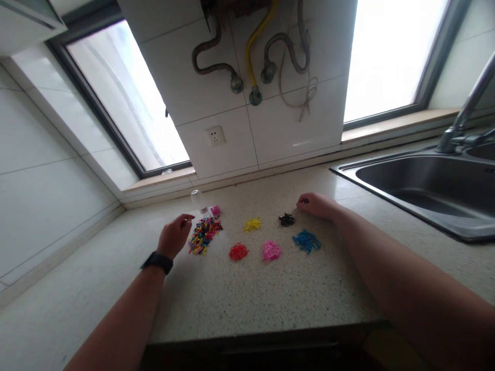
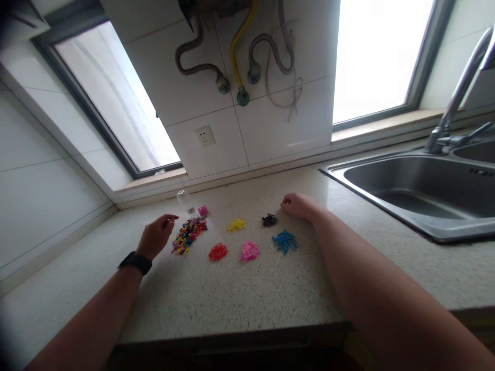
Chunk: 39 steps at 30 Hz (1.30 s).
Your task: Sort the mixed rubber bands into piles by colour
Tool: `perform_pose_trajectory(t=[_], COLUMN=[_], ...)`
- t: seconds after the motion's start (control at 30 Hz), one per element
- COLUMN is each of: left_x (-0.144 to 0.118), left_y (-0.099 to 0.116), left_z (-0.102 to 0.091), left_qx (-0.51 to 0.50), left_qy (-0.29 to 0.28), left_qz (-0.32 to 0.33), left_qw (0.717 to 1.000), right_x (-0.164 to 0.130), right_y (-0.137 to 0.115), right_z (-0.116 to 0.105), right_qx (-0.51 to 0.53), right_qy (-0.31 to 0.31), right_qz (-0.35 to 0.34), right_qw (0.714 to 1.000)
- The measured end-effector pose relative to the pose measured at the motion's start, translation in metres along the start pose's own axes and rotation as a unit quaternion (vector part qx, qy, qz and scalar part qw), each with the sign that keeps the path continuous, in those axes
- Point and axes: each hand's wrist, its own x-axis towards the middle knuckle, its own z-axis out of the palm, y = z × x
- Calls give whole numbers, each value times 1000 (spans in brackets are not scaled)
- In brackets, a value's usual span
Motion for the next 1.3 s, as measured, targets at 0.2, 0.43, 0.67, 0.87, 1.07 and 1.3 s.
perform_pose_trajectory(t=[0.2, 0.43, 0.67, 0.87, 1.07, 1.3], left_x=[-2, 0, 2, 4, 5, 7], left_y=[-67, -65, -68, -68, -71, -75], left_z=[9, 16, 17, 15, 15, 17], left_qx=[-112, -137, -176, -195, -204, -216], left_qy=[1, -38, -31, -30, -22, -26], left_qz=[-111, -87, -94, -96, -107, -113], left_qw=[987, 986, 979, 976, 973, 970], right_x=[1, -6, -19, -38, -36, -14], right_y=[3, -20, -97, -187, -257, -291], right_z=[2, -4, -12, -7, 19, 49], right_qx=[2, 56, 95, -75, -126, -134], right_qy=[1, 74, 81, 12, -57, -84], right_qz=[-2, -53, -141, -265, -338, -329], right_qw=[1000, 994, 982, 961, 931, 931])
